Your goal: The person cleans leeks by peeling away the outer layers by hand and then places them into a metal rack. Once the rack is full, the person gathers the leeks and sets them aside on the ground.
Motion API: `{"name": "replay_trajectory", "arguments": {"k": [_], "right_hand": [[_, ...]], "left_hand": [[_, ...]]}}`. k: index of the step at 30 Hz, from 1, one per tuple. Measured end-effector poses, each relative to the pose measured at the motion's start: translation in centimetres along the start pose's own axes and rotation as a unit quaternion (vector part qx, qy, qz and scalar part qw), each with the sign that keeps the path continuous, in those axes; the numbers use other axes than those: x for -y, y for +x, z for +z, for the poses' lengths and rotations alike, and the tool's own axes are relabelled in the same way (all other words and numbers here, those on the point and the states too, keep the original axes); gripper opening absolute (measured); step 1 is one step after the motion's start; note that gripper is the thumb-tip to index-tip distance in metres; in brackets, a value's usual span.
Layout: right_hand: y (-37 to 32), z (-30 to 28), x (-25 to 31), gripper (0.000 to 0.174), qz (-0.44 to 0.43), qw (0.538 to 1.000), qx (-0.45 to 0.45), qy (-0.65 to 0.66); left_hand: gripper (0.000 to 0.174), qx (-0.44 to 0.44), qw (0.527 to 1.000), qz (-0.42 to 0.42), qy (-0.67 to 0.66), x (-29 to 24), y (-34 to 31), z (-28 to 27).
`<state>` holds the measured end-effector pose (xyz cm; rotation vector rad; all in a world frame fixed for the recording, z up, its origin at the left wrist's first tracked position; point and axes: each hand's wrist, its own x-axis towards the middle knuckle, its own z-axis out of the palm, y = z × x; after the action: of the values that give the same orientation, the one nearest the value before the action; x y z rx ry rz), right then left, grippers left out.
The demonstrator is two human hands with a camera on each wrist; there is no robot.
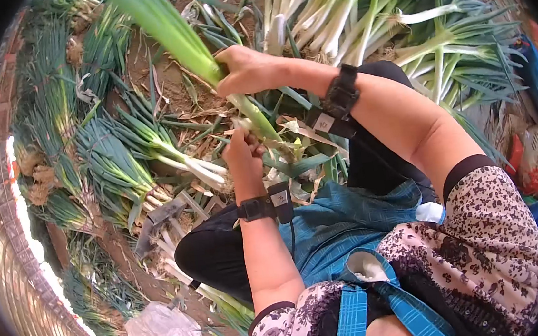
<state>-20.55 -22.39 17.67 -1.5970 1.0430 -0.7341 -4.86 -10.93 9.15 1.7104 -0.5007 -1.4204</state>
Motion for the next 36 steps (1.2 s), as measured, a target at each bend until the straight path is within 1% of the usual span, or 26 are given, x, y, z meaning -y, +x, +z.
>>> {"name": "replay_trajectory", "arguments": {"k": [1, 2, 4, 6, 7, 8, 9, 10, 11, 12, 13, 14, 15, 16, 17, 19, 21, 22, 24, 25, 26, 28, 30, 32, 34, 36], "right_hand": [[-0.1, -0.6, 0.0, 0.038, -0.002, 1.0, 0.009, 0.02], [-0.4, -1.2, 0.5, 0.035, -0.014, 0.999, 0.011, 0.031], [-0.2, -2.1, 0.4, 0.034, -0.037, 0.997, -0.003, 0.067], [0.0, -2.8, 0.5, 0.035, -0.049, 0.998, -0.011, 0.045], [0.1, -2.8, 0.0, 0.035, -0.07, 0.996, -0.012, 0.052], [0.1, -2.6, -0.3, 0.035, -0.091, 0.994, -0.012, 0.059], [0.6, -2.1, -1.1, 0.039, -0.094, 0.99, -0.014, 0.101], [0.8, -2.1, -0.9, 0.039, -0.094, 0.99, -0.012, 0.101], [0.7, -2.1, -0.7, 0.041, -0.082, 0.993, -0.017, 0.079], [0.6, -1.9, -0.4, 0.043, -0.068, 0.996, -0.02, 0.059], [0.5, -1.6, 0.0, 0.043, -0.069, 0.996, -0.018, 0.059], [0.2, -1.1, 0.5, 0.043, -0.053, 0.986, -0.028, 0.156], [0.0, -1.0, 0.9, 0.044, -0.036, 0.967, -0.038, 0.251], [0.4, -1.0, 0.6, 0.044, -0.036, 0.967, -0.04, 0.249], [0.9, -1.1, 0.2, 0.043, -0.018, 0.961, -0.043, 0.272], [1.1, -1.5, 0.0, 0.043, 0.004, 0.955, -0.049, 0.294], [0.6, -2.2, 0.7, 0.039, 0.073, 0.901, -0.033, 0.426], [0.6, -2.4, 0.5, 0.039, 0.074, 0.901, -0.034, 0.425], [0.6, -2.9, 0.2, 0.039, 0.09, 0.865, 0.027, 0.493], [0.7, -2.9, 0.2, 0.039, 0.104, 0.858, 0.034, 0.503], [0.8, -2.9, 0.0, 0.039, 0.104, 0.857, 0.034, 0.504], [0.9, -3.0, -0.1, 0.038, 0.104, 0.845, 0.077, 0.518], [0.8, -2.8, -0.2, 0.038, 0.102, 0.844, 0.082, 0.521], [0.4, -2.7, 0.0, 0.038, 0.102, 0.841, 0.089, 0.524], [0.1, -2.6, 0.3, 0.04, 0.101, 0.823, 0.104, 0.549], [0.3, -2.5, 0.2, 0.04, 0.089, 0.819, 0.119, 0.554]], "left_hand": [[0.014, 0.012, 0.992, -0.051, -0.118, 3.0, 1.5, -1.3], [0.013, 0.025, 0.966, -0.097, -0.237, 5.3, 2.4, -2.6], [0.025, 0.049, 0.959, -0.171, -0.222, 7.8, 1.3, -4.8], [0.03, -0.09, 0.955, -0.225, -0.173, 11.0, 1.1, -7.7], [0.029, -0.162, 0.965, -0.201, -0.049, 10.7, 1.2, -8.1], [0.034, -0.231, 0.955, -0.174, 0.074, 10.3, 1.2, -8.7], [0.031, -0.245, 0.948, -0.07, 0.192, 9.5, 2.3, -9.2], [0.028, -0.209, 0.953, 0.071, 0.208, 7.7, 2.6, -9.1], [0.025, -0.169, 0.937, 0.21, 0.221, 5.0, 2.1, -8.2], [0.021, -0.13, 0.93, 0.293, 0.182, 1.2, 0.2, -5.5], [0.021, -0.072, 0.906, 0.383, 0.166, -0.8, -0.4, -4.0], [0.021, -0.074, 0.905, 0.384, 0.166, -2.2, -0.8, -2.6], [0.022, 0.009, 0.928, 0.346, 0.14, -3.3, -1.3, -1.2], [0.022, 0.093, 0.941, 0.305, 0.113, -4.1, -1.6, -0.2], [0.022, 0.096, 0.941, 0.304, 0.11, -4.8, -2.0, 0.7], [0.025, 0.169, 0.967, 0.182, 0.066, -5.7, -2.7, 2.0], [0.027, 0.192, 0.965, 0.167, 0.065, -5.9, -3.0, 2.3], [0.029, 0.212, 0.962, 0.157, 0.065, -6.3, -3.4, 2.5], [0.027, 0.216, 0.96, 0.162, 0.07, -6.8, -4.5, 3.1], [0.022, 0.208, 0.96, 0.177, 0.071, -6.9, -5.0, 3.4], [0.018, 0.2, 0.958, 0.191, 0.072, -6.9, -5.3, 3.5], [0.017, 0.193, 0.958, 0.199, 0.07, -6.6, -5.5, 3.5], [0.017, 0.188, 0.958, 0.206, 0.068, -6.4, -5.7, 3.5], [0.017, 0.176, 0.953, 0.22, 0.109, -6.6, -6.0, 3.6], [0.017, 0.17, 0.958, 0.212, 0.093, -5.9, -5.8, 3.4], [0.017, 0.163, 0.962, 0.206, 0.077, -4.9, -5.5, 3.1]]}}
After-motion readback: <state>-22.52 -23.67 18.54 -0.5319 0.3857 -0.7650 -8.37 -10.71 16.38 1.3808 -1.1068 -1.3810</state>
